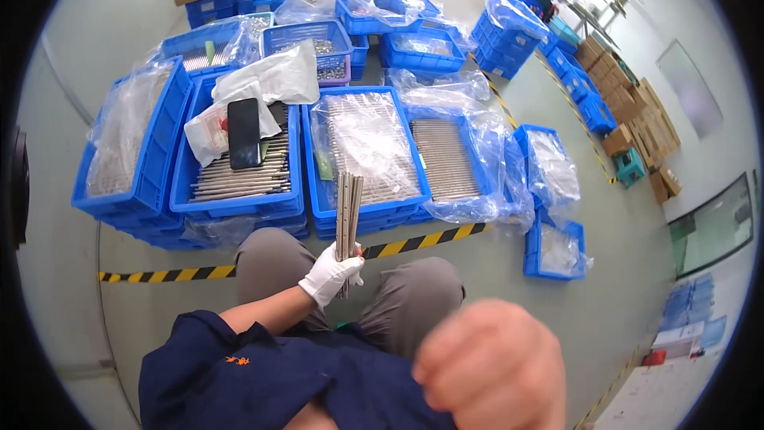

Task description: Inspecting and sorting metal tubes into different bins in a manufacturing facility.

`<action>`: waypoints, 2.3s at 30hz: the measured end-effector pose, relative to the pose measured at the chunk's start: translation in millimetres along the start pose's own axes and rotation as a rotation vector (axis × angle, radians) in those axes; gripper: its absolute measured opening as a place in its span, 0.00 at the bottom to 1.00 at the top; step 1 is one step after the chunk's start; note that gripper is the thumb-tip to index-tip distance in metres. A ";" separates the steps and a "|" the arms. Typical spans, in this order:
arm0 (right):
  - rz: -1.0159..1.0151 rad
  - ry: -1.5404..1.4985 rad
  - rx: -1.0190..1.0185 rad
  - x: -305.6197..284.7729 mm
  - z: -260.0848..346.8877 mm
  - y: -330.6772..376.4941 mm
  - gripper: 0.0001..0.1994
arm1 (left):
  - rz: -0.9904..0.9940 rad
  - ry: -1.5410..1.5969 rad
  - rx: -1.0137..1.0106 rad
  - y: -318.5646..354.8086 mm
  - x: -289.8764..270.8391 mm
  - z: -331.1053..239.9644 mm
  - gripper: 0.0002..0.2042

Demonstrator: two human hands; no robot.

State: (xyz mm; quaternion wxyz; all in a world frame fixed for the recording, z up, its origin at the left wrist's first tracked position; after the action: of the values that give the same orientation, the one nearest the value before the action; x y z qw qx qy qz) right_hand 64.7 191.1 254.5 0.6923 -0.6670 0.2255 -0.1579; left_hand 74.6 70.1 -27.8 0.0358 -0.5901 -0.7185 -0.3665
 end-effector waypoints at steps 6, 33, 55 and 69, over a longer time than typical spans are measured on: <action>0.079 -0.529 0.236 9.5 -27.9 -24.4 0.01 | -0.007 -0.005 0.012 1.5 -1.7 -1.9 0.10; -0.184 0.134 0.485 -69.7 -21.2 68.3 0.03 | -0.022 -0.024 -0.055 2.6 -20.6 1.1 0.10; -0.185 0.992 1.823 -83.8 118.6 335.4 0.12 | 0.000 -0.158 -0.075 -1.8 -22.5 10.2 0.13; 0.112 1.202 1.756 -81.7 155.5 312.1 0.10 | 0.058 -0.213 -0.004 16.3 -18.7 9.2 0.13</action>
State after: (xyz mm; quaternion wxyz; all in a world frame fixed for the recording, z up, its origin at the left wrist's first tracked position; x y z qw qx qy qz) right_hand 51.0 384.9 -46.4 0.7120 0.2645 0.3677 -0.5366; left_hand 98.0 60.6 -35.6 -0.0312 -0.6464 -0.7000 -0.3019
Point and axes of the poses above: each hand's wrist, its own y-axis away from the middle knuckle, its own x-axis out of the palm, z = x × y, the point moved 2 cm from there along -y, towards the middle knuckle, and after that the axes turned 15 degrees about -x, right-handed, at the moved point
